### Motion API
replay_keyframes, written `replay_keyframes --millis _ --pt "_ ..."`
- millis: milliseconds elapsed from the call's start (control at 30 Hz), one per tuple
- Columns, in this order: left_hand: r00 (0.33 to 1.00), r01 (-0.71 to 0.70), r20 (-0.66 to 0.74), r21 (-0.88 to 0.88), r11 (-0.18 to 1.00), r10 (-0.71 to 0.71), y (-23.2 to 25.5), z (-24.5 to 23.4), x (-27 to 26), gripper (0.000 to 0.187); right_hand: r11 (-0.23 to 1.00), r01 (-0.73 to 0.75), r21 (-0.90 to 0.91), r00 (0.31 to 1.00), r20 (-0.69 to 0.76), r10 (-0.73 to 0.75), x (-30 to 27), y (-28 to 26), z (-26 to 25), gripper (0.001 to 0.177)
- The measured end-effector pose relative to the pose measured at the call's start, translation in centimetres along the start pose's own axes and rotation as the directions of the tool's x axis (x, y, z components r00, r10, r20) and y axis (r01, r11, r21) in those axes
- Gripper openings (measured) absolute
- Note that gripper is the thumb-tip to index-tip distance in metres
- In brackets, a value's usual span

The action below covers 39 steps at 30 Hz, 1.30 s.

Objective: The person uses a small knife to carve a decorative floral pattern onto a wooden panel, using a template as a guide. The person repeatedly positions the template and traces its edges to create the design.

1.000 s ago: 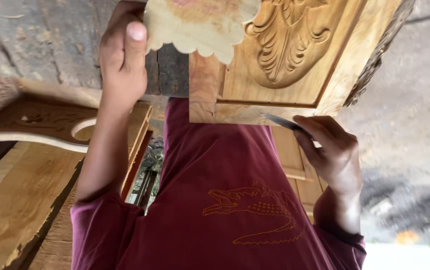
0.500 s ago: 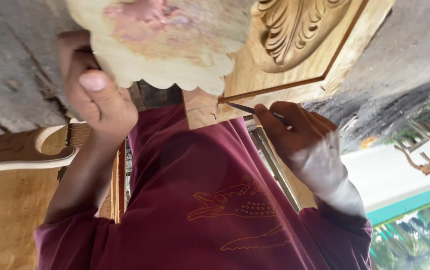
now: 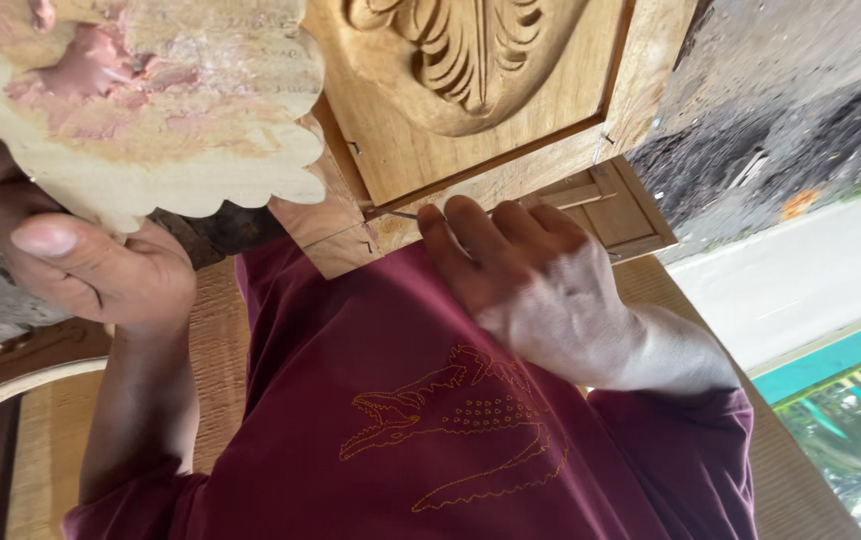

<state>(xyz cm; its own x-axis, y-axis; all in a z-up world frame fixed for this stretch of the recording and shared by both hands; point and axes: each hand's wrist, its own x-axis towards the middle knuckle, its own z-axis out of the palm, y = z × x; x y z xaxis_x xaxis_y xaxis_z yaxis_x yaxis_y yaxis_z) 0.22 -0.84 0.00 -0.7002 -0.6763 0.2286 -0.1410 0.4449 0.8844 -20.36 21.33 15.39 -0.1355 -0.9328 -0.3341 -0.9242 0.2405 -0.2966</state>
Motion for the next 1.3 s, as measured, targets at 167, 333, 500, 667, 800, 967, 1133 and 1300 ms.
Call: replay_keyframes --millis 167,333,500,667,800,967,1133,1300 --pt "0.999 -0.031 0.016 0.043 0.999 0.03 0.4 0.1 0.2 0.056 0.996 0.036 -0.08 0.998 0.059 -0.031 0.8 -0.4 -1.5 0.019" --pt "1.0 -0.016 -0.021 0.051 0.999 0.017 0.9 0.4 0.5 0.059 0.994 0.07 -0.089 0.994 0.09 -0.062 2.2 -1.0 -2.6 0.026" --pt "0.997 0.004 -0.082 -0.046 0.999 -0.008 0.8 1.1 0.4 0.057 0.977 0.086 -0.195 0.99 0.13 -0.061 2.7 -2.3 -2.9 0.02" --pt "0.997 0.0 -0.07 -0.143 0.99 -0.01 0.6 1.4 0.5 0.055 0.871 0.199 -0.45 0.977 0.165 -0.138 2.9 -4.6 -2.5 0.011" --pt "0.998 0.049 -0.032 -0.136 0.989 -0.054 1.3 1.0 0.4 0.054 0.901 0.18 -0.396 0.975 0.195 -0.11 2.9 -4.4 -2.1 0.025" --pt "0.998 0.061 -0.025 -0.154 0.986 -0.066 1.8 1.0 0.9 0.054 0.975 0.145 -0.167 0.99 0.023 -0.143 1.3 -1.1 -3.6 0.009" --pt "0.998 0.038 -0.039 -0.153 0.987 -0.044 1.8 1.1 1.1 0.051 0.975 0.111 -0.194 0.993 0.067 -0.1 1.1 0.2 -2.3 0.012" --pt "0.999 0.026 -0.029 -0.154 0.988 -0.031 1.8 1.2 1.0 0.049 0.971 0.104 -0.214 0.99 0.115 -0.081 1.3 0.3 -1.1 0.007"
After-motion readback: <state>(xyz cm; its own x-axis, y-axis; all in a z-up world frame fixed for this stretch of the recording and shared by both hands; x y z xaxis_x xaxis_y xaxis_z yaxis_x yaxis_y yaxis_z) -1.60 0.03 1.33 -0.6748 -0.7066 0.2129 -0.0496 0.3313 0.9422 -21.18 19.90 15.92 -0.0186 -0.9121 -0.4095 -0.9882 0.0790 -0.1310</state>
